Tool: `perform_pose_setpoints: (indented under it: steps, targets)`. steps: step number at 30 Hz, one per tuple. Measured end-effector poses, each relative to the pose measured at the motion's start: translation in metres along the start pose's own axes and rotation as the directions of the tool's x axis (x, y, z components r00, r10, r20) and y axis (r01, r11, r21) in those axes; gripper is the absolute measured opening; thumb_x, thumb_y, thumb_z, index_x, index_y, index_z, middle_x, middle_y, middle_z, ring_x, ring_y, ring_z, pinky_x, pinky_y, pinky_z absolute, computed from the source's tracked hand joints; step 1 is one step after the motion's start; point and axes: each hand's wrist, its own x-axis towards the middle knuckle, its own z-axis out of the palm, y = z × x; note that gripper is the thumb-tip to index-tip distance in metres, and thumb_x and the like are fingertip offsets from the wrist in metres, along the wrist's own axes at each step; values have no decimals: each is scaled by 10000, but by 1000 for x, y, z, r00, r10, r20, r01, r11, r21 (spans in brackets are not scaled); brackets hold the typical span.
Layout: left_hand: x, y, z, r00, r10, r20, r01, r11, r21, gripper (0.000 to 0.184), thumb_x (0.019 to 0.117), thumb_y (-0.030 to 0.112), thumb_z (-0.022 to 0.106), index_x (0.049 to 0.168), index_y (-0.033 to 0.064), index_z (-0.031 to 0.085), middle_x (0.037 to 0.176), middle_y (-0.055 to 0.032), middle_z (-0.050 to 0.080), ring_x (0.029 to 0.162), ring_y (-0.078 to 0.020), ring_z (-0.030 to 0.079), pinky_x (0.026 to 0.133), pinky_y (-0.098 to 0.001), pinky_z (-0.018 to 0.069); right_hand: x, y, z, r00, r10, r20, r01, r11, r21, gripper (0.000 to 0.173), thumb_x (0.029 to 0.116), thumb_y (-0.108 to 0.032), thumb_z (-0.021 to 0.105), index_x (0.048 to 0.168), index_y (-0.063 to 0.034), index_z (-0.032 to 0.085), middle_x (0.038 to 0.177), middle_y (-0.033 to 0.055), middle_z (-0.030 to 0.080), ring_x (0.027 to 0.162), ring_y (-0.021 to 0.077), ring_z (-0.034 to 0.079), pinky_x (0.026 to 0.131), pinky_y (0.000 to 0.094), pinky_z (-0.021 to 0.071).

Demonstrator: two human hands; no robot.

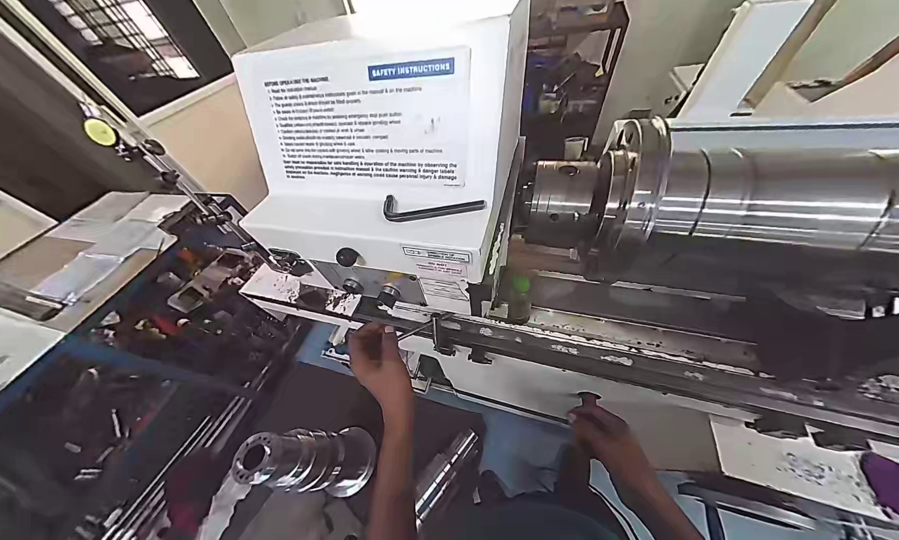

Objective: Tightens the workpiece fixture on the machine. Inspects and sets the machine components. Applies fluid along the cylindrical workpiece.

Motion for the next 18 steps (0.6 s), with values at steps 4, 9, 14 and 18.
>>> perform_pose_setpoints:
  steps: [4,9,14,18]
  targets:
    - [-20,-3,5,999,-20,25,20,1000,-9,158,934,-11,592,1082,-64,597,922,-60,644,778,-70,629,702,-229,549,22,-17,10,996,-86,11,87,986,-139,216,962,-116,650,1114,38,645,890,97,663,668,131,617,607,303,541]
    - [-72,-8,7,971,-135,196,134,991,14,195,921,-5,601,1099,-83,598,945,-87,651,826,-95,638,747,-254,558,110,-68,34,938,-342,-57,294,872,-391,519,908,-148,735,1335,72,538,1208,233,643,1018,307,682,898,453,575]
    - [-73,9,-13,964,-154,216,147,988,45,229,924,8,604,1136,-76,627,950,-78,682,811,-91,660,729,-240,568,178,-93,62,962,-274,-19,213,786,-580,616,858,-275,816,1313,68,582,1306,300,605,1236,445,587,1054,614,460]
    - [-46,18,-38,983,-61,175,53,997,47,222,938,10,590,1141,-66,638,938,-70,689,798,-98,663,716,-256,573,179,-93,81,970,-220,-107,108,778,-619,625,840,-275,816,1326,39,579,1274,297,623,1219,464,593,1026,641,467]
